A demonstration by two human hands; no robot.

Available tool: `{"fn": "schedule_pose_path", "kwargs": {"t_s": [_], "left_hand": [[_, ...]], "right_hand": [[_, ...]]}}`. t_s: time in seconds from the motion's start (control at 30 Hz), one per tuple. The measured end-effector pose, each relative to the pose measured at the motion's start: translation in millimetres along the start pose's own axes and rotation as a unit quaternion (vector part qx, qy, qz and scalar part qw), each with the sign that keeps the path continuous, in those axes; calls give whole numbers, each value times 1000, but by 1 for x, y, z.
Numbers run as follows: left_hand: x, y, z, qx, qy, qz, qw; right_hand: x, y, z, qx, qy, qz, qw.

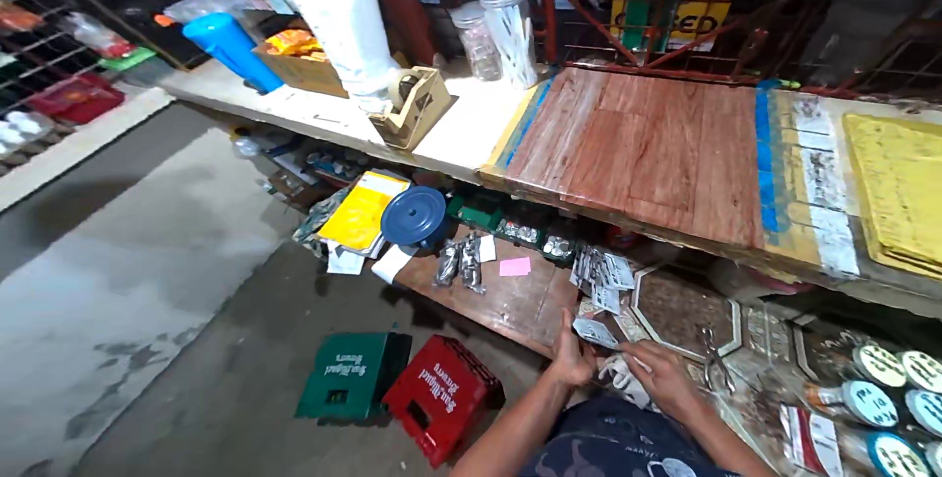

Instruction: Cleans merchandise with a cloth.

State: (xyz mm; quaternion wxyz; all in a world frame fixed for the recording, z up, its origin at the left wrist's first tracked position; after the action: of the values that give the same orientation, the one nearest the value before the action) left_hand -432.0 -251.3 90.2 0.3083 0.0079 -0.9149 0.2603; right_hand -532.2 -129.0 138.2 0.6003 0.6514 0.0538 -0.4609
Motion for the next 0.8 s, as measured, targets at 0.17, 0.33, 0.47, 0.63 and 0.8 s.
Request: {"fn": "schedule_pose_path", "kwargs": {"t_s": [0.17, 0.33, 0.47, 0.63, 0.8], "left_hand": [[-54, -31, -11, 119, 57, 165, 977], [-92, -56, -1, 219, -31, 137, 966], [-127, -75, 25, 226, -202, 139, 943], [-149, -88, 48, 228, -271, 146, 924], [-149, -88, 52, 226, -279, 172, 917]], "right_hand": [[11, 10, 42, 244, 107, 171, 949], [49, 13, 65, 239, 243, 157, 927], [49, -14, 51, 226, 229, 148, 935], [14, -59, 10, 293, 122, 148, 937], [-16, -86, -23, 369, -4, 172, 913]]}}
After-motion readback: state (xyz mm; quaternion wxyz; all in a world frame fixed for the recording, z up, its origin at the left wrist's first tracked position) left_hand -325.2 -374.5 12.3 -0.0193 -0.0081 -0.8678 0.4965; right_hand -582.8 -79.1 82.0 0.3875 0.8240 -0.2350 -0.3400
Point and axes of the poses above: each hand's wrist, its own z-axis towards the middle knuckle, its own x-axis out of the palm, y = z × x, the point moved 5 cm from there along z, towards the middle knuckle, and after that the axes turned 11 degrees about x, right-handed, at the moved point
